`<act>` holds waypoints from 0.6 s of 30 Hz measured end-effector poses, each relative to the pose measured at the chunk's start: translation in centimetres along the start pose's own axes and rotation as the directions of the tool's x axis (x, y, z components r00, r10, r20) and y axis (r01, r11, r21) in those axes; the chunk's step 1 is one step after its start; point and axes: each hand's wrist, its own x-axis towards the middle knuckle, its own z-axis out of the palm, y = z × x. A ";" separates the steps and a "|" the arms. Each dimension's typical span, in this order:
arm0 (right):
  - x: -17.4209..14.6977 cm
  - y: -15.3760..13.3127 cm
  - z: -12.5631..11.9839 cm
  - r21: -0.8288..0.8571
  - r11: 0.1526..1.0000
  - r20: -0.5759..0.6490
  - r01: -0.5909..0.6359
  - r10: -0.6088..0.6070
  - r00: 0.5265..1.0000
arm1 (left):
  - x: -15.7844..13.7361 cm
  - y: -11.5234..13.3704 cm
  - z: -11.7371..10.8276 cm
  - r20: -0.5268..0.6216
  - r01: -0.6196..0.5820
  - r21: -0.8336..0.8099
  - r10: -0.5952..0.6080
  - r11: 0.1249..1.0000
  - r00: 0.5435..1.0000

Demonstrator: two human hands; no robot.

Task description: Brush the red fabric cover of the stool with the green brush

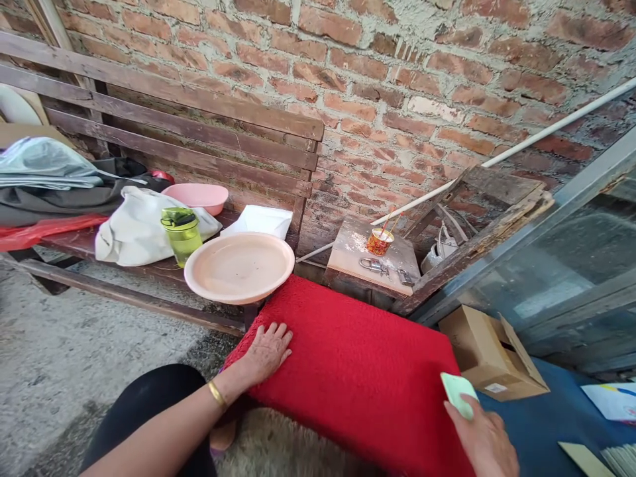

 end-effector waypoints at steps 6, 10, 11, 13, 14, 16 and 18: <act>-1.7 -18.3 3.4 0.055 0.946 0.067 0.320 -0.323 0.944 | -0.2 -0.2 -0.4 0.048 0.002 0.004 -0.002 1.000 0.999; -4.0 -27.0 4.9 0.094 0.872 0.110 0.480 -0.488 0.866 | -0.3 -0.4 -0.6 0.051 -0.004 0.013 0.003 1.000 0.999; -4.2 -27.7 5.1 0.102 0.864 0.118 0.492 -0.502 0.857 | -0.3 -0.4 -0.6 0.049 -0.005 0.017 0.004 1.000 0.999; -3.9 -27.2 5.5 0.106 0.868 0.132 0.484 -0.495 0.859 | -0.2 -0.5 -0.4 0.046 -0.009 0.020 0.008 1.000 0.999; -3.5 -26.0 5.5 0.101 0.880 0.139 0.464 -0.474 0.870 | -0.2 -0.6 -0.3 0.045 -0.010 0.019 0.009 1.000 0.999; -2.4 -22.3 5.2 0.082 0.915 0.152 0.396 -0.404 0.902 | -0.1 -0.6 0.0 0.043 -0.011 0.015 0.011 1.000 0.999; -1.1 -17.2 4.4 0.048 0.954 0.149 0.295 -0.299 0.942 | -0.1 -0.6 0.2 0.048 -0.012 0.007 0.012 1.000 0.999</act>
